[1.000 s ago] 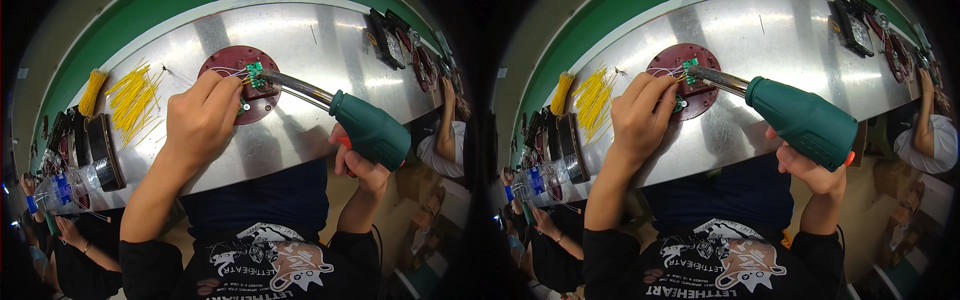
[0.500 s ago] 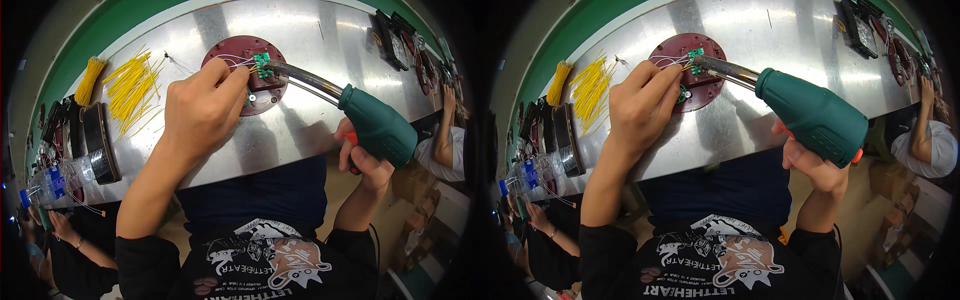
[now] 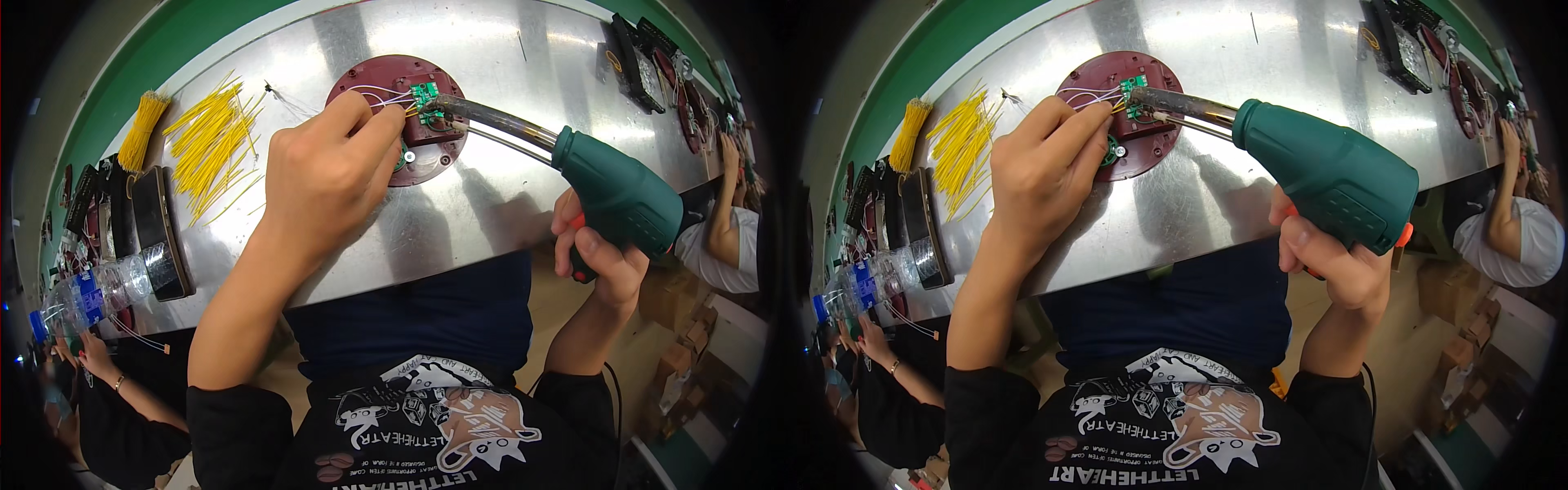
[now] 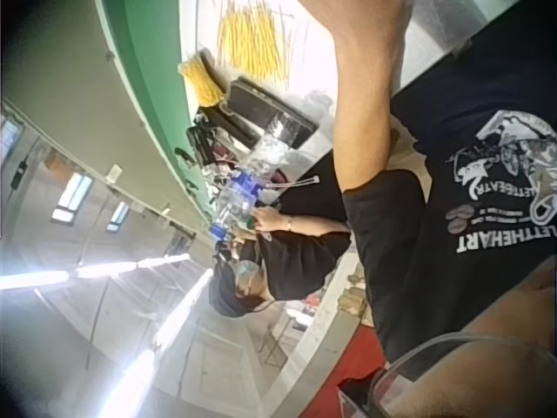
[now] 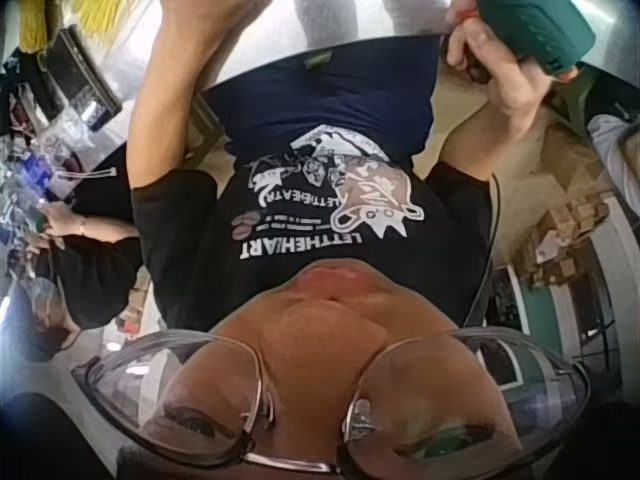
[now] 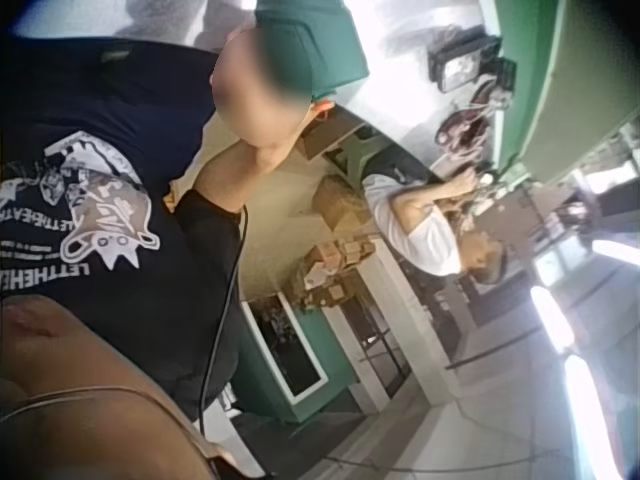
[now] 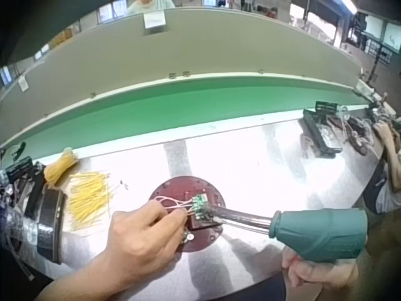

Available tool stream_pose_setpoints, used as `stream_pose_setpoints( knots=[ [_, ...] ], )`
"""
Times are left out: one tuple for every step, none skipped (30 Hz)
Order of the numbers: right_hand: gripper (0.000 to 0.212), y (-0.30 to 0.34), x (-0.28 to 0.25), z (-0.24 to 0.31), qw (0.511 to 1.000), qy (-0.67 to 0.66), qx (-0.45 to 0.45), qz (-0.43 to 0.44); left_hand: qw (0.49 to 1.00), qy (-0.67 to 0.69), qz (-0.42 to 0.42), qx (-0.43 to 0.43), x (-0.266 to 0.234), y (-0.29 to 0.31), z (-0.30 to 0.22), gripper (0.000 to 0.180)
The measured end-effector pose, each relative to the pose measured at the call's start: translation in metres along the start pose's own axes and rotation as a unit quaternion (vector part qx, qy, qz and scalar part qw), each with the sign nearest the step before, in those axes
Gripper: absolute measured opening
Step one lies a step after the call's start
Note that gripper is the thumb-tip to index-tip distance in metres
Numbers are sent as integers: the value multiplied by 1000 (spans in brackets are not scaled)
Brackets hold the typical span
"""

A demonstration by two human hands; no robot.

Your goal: Soldering wires to a small circuit board mounted on a circular base at an industrial assembly line workstation.

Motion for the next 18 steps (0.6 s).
stream_pose_setpoints(
  knots=[
    [55,-1,0,-1,1000,-7,1,3,1000,0,3,-1,0,0,0,15],
    [57,-2,0,-1,1000,-14,1,7,1000,-1,6,-3,0,0,0,15],
    [57,-2,-1,0,1000,-14,1,7,1000,-2,8,-4,1,0,1,14],
    [58,-2,-1,1,1000,-10,7,11,1000,-2,7,-4,1,0,1,14],
    [59,-2,-1,1,1000,-5,13,15,1000,-2,9,-4,1,0,0,14],
    [60,-2,-1,1,1000,-2,20,19,1000,-3,11,-4,1,0,1,14],
    [60,-1,-1,1,1000,-1,19,21,1000,-4,12,-4,1,1,1,14],
    [60,-1,-2,4,1000,-15,-7,8,1000,-5,11,-6,1,1,1,14],
    [61,0,-3,6,999,-28,-33,-5,1000,-4,10,-3,1,1,1,14],
    [62,0,-4,7,997,-41,-59,-18,1000,-3,8,0,1,1,2,14],
    [62,0,-3,6,997,-40,-59,-16,1000,-1,6,3,1,1,1,14],
    [60,-2,-4,6,996,-33,-73,-30,1000,-1,4,2,1,1,1,14],
    [57,-4,-4,6,995,-27,-88,-44,1000,-3,8,0,1,2,1,15],
    [55,-5,-6,6,993,-20,-102,-58,1000,-6,12,-2,2,2,1,15],
    [55,-9,-8,4,993,-20,-103,-57,1000,-9,17,-3,2,3,1,15],
    [51,-15,-11,2,992,-25,-108,-65,1000,-9,16,-2,2,2,1,15],
    [47,-21,-14,1,990,-31,-113,-73,1000,-10,11,0,1,2,1,16],
    [44,-25,-17,0,989,-36,-118,-81,1000,-10,7,2,1,2,1,16]
  ],
)
Point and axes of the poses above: each hand's wrist, its own y-axis away from the middle knuckle, its own x-axis out of the palm, z = x × y, the point moved 6 cm from there along -y, towards the middle knuckle, and after that the axes turned 10 degrees about z, right-handed, at the moved point
